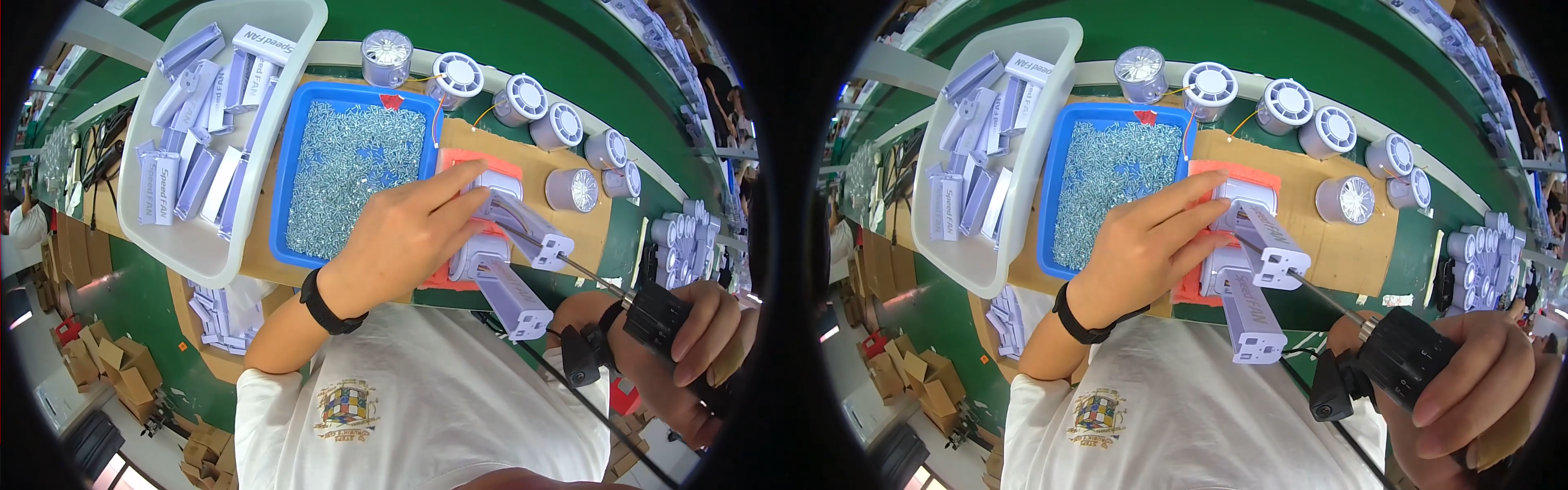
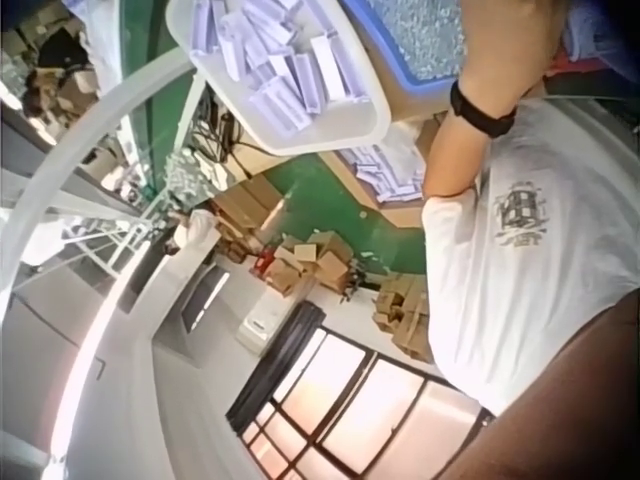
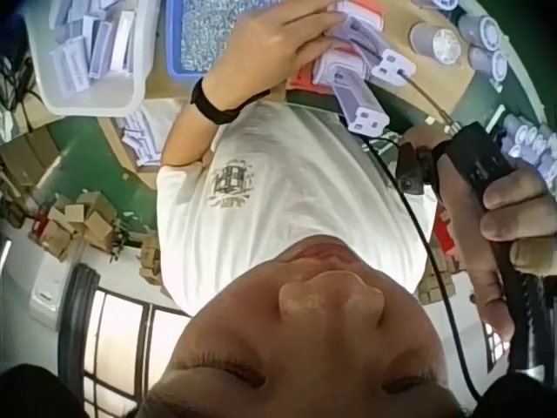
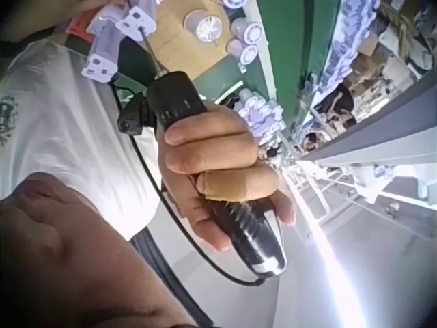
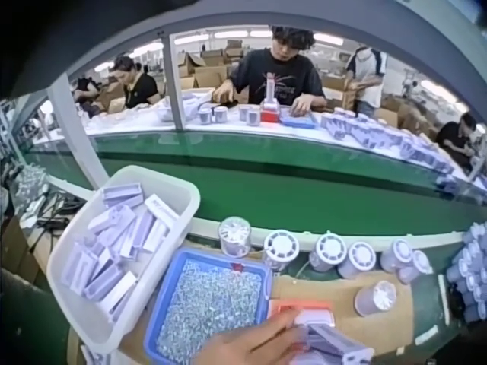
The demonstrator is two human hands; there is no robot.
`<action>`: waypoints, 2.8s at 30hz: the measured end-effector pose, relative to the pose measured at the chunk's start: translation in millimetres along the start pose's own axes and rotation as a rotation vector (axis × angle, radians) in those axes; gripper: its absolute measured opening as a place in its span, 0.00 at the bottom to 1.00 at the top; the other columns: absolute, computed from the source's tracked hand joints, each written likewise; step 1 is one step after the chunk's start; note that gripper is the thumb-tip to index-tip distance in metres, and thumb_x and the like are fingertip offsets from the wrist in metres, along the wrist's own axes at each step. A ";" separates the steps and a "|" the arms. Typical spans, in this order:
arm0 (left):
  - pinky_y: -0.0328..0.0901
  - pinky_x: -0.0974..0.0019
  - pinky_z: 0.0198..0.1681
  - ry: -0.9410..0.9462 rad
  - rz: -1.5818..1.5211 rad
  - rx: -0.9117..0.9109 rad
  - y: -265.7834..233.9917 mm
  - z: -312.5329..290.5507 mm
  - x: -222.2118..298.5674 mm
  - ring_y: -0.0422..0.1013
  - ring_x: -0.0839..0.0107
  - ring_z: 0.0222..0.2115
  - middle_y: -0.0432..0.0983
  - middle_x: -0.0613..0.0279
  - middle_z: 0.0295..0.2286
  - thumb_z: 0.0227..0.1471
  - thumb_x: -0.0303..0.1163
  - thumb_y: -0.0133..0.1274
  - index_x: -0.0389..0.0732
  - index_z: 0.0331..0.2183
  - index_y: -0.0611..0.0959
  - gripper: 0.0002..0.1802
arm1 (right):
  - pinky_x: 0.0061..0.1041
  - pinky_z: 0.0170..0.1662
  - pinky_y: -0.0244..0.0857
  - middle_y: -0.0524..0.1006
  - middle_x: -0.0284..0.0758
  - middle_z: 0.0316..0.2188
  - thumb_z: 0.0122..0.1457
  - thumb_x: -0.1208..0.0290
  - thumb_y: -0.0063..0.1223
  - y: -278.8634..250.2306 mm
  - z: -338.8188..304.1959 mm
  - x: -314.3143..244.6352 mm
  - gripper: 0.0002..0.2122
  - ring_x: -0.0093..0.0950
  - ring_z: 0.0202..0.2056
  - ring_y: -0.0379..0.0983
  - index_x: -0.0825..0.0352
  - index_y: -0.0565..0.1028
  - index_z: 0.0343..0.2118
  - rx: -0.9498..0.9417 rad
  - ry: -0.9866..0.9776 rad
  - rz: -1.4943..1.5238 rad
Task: The person picks up a screw from a tray, places it into a fan handle, and drives it in with a power screwdriver. They then pick up a fan head and a handle, thread the wires through, and press the two components together.
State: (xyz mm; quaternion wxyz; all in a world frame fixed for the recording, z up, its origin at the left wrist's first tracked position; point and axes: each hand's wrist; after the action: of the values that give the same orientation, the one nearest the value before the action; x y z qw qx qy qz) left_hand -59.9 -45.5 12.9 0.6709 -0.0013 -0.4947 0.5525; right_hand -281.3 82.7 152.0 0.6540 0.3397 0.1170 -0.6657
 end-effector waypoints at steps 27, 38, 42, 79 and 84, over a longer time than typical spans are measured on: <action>0.74 0.63 0.33 -0.044 0.082 -0.134 8.1 -1.4 -2.4 0.78 0.62 0.32 0.77 0.59 0.48 0.45 0.22 0.61 0.38 0.44 0.82 0.20 | 0.19 0.25 0.56 0.69 0.30 0.31 0.51 0.37 0.58 5.9 -26.4 1.5 0.24 0.20 0.23 0.68 0.56 0.75 0.32 -0.088 -0.063 -0.228; 0.74 0.64 0.32 -0.050 0.075 -0.122 9.4 -2.4 -3.1 0.78 0.63 0.31 0.77 0.60 0.47 0.46 0.22 0.60 0.37 0.43 0.83 0.19 | 0.21 0.26 0.55 0.69 0.30 0.32 0.51 0.32 0.60 15.9 -23.2 17.6 0.29 0.21 0.24 0.68 0.59 0.76 0.35 -0.220 -0.073 -0.246; 0.74 0.64 0.32 -0.061 0.064 -0.133 7.5 -1.0 -1.7 0.78 0.63 0.31 0.76 0.60 0.46 0.46 0.22 0.60 0.37 0.43 0.83 0.18 | 0.21 0.26 0.55 0.69 0.29 0.30 0.52 0.36 0.62 22.2 -19.5 24.3 0.29 0.21 0.24 0.68 0.62 0.75 0.37 -0.202 -0.061 -0.147; 0.57 0.76 0.21 -0.849 -1.019 -0.216 -10.1 6.7 4.8 0.64 0.82 0.19 0.69 0.72 0.23 0.67 0.32 0.48 0.37 0.36 0.77 0.09 | 0.18 0.27 0.61 0.69 0.28 0.26 0.49 0.53 0.61 9.3 -10.5 6.4 0.25 0.19 0.21 0.68 0.63 0.71 0.46 -0.046 -0.112 -0.049; 0.47 0.77 0.20 -0.914 -1.209 -0.301 -3.5 15.2 -0.7 0.53 0.86 0.18 0.62 0.77 0.23 0.69 0.34 0.45 0.40 0.36 0.74 0.09 | 0.17 0.27 0.61 0.68 0.28 0.25 0.47 0.55 0.61 6.5 -12.5 9.6 0.22 0.19 0.20 0.67 0.64 0.70 0.41 0.038 -0.072 -0.037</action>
State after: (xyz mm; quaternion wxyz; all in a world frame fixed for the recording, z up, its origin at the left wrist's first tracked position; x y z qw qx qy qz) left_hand -67.4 -55.6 22.1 0.5778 0.4061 -0.7069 -0.0376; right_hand -270.6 81.8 138.8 0.6387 0.3259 0.0870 -0.6915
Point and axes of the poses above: each hand's wrist, its own z-axis towards the middle knuckle, its own y-axis out of the palm, x = y × z
